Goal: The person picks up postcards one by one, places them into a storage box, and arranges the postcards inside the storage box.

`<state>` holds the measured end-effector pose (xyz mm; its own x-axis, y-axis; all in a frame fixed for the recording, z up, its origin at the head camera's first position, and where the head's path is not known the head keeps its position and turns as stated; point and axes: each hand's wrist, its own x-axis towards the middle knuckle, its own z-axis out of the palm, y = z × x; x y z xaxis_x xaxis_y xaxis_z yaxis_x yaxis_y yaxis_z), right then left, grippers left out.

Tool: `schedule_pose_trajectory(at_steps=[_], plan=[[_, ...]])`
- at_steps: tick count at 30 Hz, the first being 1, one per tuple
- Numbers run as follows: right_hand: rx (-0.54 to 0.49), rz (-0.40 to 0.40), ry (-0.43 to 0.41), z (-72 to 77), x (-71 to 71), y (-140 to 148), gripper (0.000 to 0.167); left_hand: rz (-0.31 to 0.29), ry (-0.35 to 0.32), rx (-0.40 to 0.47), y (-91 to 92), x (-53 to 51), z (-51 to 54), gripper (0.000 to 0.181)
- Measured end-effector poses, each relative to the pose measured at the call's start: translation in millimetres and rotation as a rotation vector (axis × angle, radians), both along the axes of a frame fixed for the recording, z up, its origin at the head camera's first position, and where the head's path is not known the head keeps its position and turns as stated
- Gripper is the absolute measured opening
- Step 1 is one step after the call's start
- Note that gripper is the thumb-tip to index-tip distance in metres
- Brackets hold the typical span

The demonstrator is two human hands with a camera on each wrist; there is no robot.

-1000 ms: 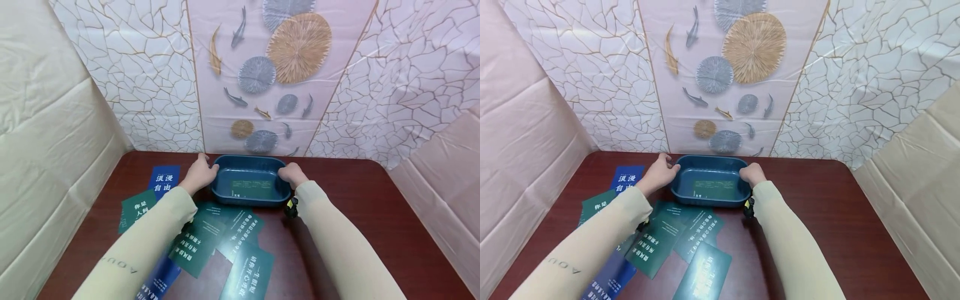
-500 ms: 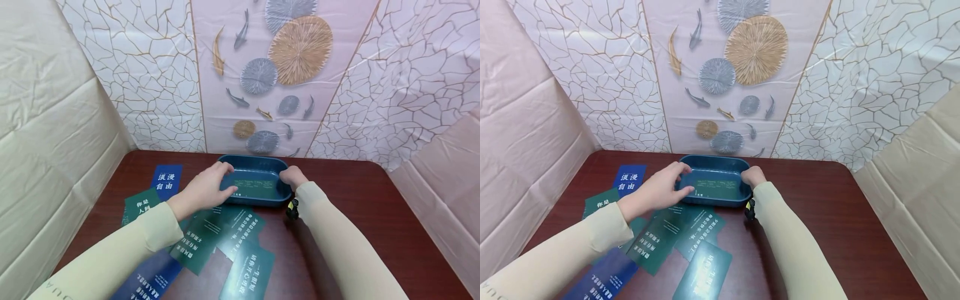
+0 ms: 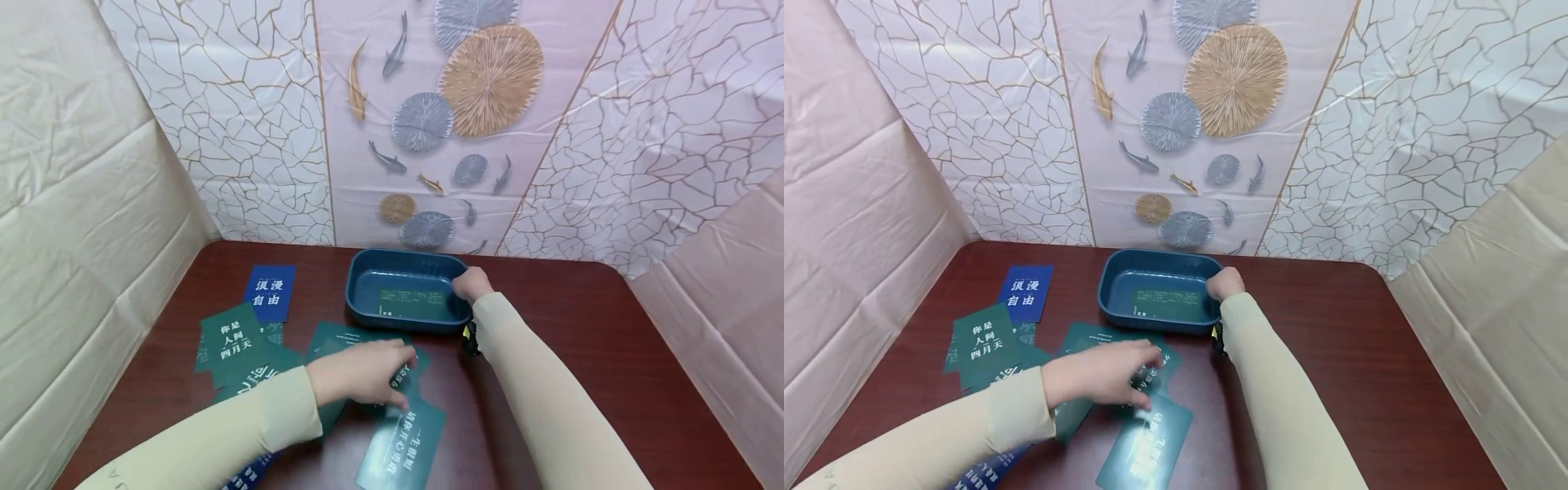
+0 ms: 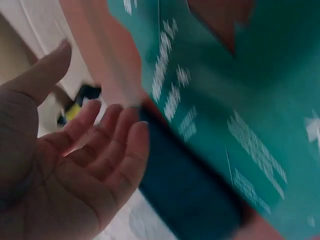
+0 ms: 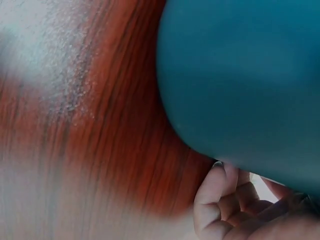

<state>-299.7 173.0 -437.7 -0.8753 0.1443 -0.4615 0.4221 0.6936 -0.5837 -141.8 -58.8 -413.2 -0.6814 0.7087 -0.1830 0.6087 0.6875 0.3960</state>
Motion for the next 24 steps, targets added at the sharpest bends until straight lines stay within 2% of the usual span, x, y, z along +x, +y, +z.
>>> schedule_pose_trajectory(at_steps=[5, 11, 17, 24], plan=[[-0.017, 0.002, -0.002, -1.2, -2.0, 2, 0.053, -0.071, 0.021, -0.096, 12.4, 10.6, -9.6, 0.073], [-0.017, 0.011, 0.006, -3.1, -3.0, 4, 0.053, -0.100, 0.046, -0.106, 20.0, 16.9, -19.3, 0.075], [0.000, 0.005, 0.008, -3.5, -3.1, 1, 0.054, -0.121, 0.060, -0.147, 29.3, 18.4, -27.8, 0.077], [-0.010, -0.015, 0.014, -7.6, -3.2, 3, 0.053, -0.151, 0.146, -0.192, 39.9, 19.4, -30.8, 0.083]])
